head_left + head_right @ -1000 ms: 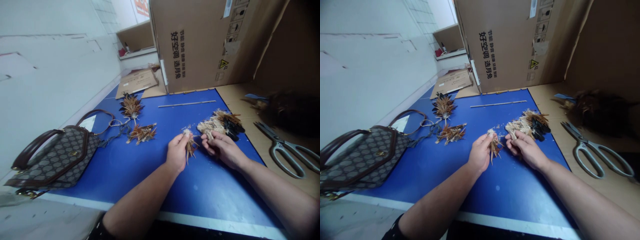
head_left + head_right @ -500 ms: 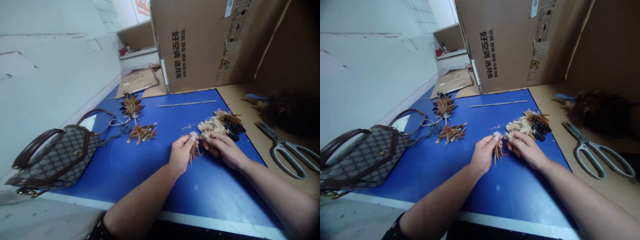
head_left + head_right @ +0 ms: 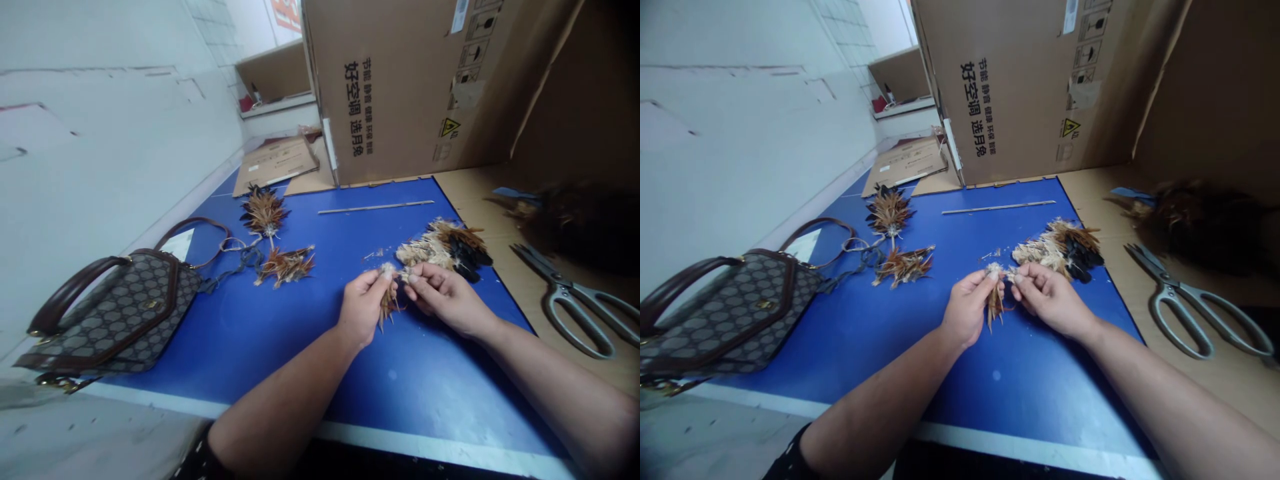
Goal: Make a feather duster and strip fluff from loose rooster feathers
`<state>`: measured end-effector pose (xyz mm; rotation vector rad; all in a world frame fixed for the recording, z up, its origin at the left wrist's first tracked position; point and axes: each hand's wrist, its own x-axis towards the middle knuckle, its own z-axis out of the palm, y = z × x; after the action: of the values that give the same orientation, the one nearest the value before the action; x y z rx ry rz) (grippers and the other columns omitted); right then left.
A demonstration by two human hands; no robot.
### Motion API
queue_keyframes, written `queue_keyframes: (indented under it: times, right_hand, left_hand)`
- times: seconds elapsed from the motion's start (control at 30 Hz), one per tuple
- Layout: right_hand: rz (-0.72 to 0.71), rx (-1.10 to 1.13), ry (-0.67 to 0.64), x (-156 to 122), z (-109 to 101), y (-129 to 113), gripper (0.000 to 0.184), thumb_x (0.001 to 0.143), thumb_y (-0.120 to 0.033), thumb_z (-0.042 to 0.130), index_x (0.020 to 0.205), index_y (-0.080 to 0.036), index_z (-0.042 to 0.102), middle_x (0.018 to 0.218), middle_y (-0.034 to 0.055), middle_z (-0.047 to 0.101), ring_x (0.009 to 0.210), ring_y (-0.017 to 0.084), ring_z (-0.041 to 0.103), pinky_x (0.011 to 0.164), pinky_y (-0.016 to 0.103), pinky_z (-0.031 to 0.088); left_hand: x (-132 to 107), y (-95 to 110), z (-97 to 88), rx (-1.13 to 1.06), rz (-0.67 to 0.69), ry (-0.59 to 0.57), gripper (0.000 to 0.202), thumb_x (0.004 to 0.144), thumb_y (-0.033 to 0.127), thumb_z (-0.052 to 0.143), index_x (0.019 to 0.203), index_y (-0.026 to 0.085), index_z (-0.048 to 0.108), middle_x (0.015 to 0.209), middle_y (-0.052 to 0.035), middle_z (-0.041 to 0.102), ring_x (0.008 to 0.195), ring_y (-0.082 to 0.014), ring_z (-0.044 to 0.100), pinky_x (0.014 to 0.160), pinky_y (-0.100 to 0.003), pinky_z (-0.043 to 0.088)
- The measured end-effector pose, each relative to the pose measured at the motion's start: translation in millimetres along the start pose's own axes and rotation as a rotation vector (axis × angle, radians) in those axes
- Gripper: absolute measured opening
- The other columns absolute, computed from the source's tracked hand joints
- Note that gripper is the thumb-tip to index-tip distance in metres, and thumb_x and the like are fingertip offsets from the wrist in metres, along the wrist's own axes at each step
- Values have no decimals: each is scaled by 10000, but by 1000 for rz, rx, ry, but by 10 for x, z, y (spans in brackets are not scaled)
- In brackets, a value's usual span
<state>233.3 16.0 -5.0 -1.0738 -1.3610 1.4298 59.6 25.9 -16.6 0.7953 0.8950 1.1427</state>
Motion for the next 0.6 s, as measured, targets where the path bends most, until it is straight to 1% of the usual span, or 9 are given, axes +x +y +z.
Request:
queue_keyframes:
  times: [0.17, 0.27, 0.37, 0.5, 0.6]
  right_hand:
    - [-5, 4, 21, -20, 25, -41, 388, 920, -566, 695, 934, -206, 551, 712, -19, 585, 503, 73, 409, 469, 228, 305]
    - [-29, -22, 57, -17, 38, -54, 397, 925, -579, 681, 895, -217, 521, 635, -45, 523, 498, 82, 386, 467, 235, 286]
    - [-72, -89, 93, -6, 43, -53, 405, 930, -581, 674, 852, -222, 502, 578, -61, 469, 488, 87, 355, 461, 246, 257]
    - [-123, -208, 104, 7, 32, -14, 394, 958, -571, 637, 839, -211, 529, 574, -60, 460, 492, 88, 332, 458, 254, 252]
    - [-137, -251, 117, 7, 24, 21, 409, 980, -567, 603, 800, -212, 509, 575, -63, 427, 504, 88, 309, 464, 251, 244]
  left_hand:
    - [-13, 27, 22, 2, 8, 21, 467, 746, 521, 852, 967, 123, 745, 765, -12, 643, 616, -94, 564, 551, -229, 529]
    - [-10, 27, 27, 1, 23, 25, 447, 763, 507, 844, 969, 121, 749, 766, -15, 646, 614, -87, 558, 544, -212, 496]
    - [-7, 17, 24, 1, 42, 16, 423, 784, 493, 835, 963, 117, 754, 777, -23, 658, 627, -83, 567, 563, -204, 484]
    - [-12, 11, 22, 0, 32, -1, 425, 786, 507, 830, 954, 124, 756, 756, -16, 648, 612, -85, 556, 552, -210, 477]
    - [-14, 11, 24, 5, 34, -3, 424, 787, 501, 830, 972, 125, 766, 762, -18, 649, 619, -93, 563, 561, -226, 500]
